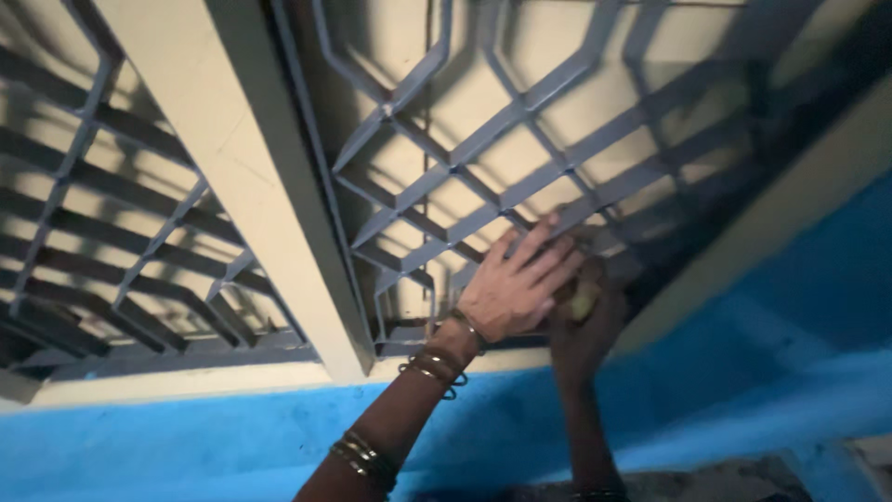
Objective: The person scrubs a metal window grille with a yellow sponge, moving systematically across the bars and decorative elements. The hands work on the upper and middle sections of the grille, applying pressure to remove dirt or grime.
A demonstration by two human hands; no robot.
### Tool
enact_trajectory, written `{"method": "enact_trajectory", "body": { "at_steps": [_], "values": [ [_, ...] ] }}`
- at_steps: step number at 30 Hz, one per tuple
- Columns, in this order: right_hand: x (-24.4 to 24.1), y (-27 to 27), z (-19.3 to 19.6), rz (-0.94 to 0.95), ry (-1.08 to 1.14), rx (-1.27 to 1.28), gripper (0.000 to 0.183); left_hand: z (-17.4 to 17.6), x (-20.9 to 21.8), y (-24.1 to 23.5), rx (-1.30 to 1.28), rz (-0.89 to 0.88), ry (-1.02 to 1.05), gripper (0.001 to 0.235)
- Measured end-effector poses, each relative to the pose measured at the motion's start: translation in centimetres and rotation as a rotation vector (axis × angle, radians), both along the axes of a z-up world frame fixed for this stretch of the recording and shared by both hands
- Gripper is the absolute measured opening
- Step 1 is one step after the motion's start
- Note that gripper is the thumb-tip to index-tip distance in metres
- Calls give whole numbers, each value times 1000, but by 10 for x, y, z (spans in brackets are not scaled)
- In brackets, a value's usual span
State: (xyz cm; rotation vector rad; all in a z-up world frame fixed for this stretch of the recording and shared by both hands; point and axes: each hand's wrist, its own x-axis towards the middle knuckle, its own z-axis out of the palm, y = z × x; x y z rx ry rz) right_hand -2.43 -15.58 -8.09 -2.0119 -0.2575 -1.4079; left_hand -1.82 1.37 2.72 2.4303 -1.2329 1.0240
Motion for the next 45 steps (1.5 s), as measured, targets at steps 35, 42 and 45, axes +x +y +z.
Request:
{"method": "enact_trajectory", "body": {
  "at_steps": [35,42,45],
  "values": [
    [-41,41,66,-29,151,-222,37,-66,7,32,-123,220,-164,56],
    [-37,54,54,-59,240,-203,43,-61,8,38,-80,181,-150,60],
    [-46,56,65,-23,227,-261,44,-56,3,43,-113,169,-184,63]
  ]
}}
